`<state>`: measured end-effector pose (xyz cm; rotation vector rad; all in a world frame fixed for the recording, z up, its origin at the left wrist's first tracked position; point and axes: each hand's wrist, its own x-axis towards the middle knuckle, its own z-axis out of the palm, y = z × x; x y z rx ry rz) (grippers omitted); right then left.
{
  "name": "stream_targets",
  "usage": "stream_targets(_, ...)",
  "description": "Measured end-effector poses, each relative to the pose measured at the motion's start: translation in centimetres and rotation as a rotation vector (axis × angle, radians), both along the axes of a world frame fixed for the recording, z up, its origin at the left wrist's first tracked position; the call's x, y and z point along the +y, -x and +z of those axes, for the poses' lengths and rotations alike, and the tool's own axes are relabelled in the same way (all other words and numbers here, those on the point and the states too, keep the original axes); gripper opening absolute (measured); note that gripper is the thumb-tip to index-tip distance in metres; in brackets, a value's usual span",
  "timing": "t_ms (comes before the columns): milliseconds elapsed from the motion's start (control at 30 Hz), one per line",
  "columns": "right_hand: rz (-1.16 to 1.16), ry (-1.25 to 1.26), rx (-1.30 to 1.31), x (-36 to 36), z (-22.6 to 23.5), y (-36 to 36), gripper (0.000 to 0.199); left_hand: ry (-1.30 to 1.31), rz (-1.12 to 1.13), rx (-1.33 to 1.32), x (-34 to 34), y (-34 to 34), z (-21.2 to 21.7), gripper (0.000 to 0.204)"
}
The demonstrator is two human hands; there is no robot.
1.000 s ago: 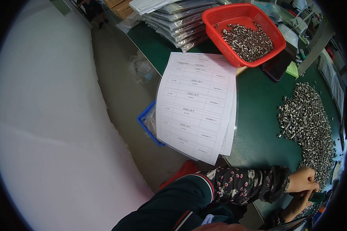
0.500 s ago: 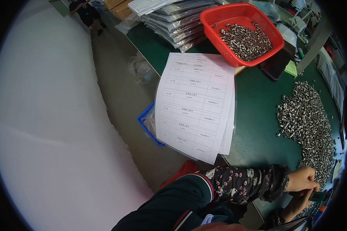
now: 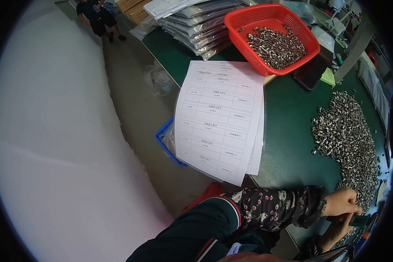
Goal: Inspecting and sorting small metal components at a factory workbench using a checklist and inspection tool.
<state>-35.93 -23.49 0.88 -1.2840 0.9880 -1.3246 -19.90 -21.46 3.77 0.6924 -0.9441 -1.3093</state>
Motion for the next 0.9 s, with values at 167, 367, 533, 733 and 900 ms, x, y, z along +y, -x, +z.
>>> stream_targets(167, 0.075, 0.024, -0.013, -0.1, 0.2, -0.1, 0.023, -0.012, -0.037, -0.035, 0.1, -0.1, 0.1, 0.019)
stream_targets(367, 0.112, -0.024, -0.045, 0.5, 0.5, -0.6, 0.023, -0.017, -0.048, -0.023, 0.3, -0.5, 0.4, 0.018)
stream_targets(533, 0.205, 0.050, 0.007, 0.4, 0.7, -0.8, 0.021, -0.003, -0.029, -0.042, 0.2, -0.4, 0.4, 0.018)
stream_targets(733, 0.122, 0.004, -0.005, 1.1, 1.2, -1.5, 0.022, 0.005, -0.028, -0.039, 0.3, -0.5, 0.5, 0.020)
stream_targets(900, 0.085, 0.025, -0.025, 1.2, 1.5, -2.1, 0.027, -0.020, -0.072, -0.007, 0.5, -1.1, 1.0, 0.024)
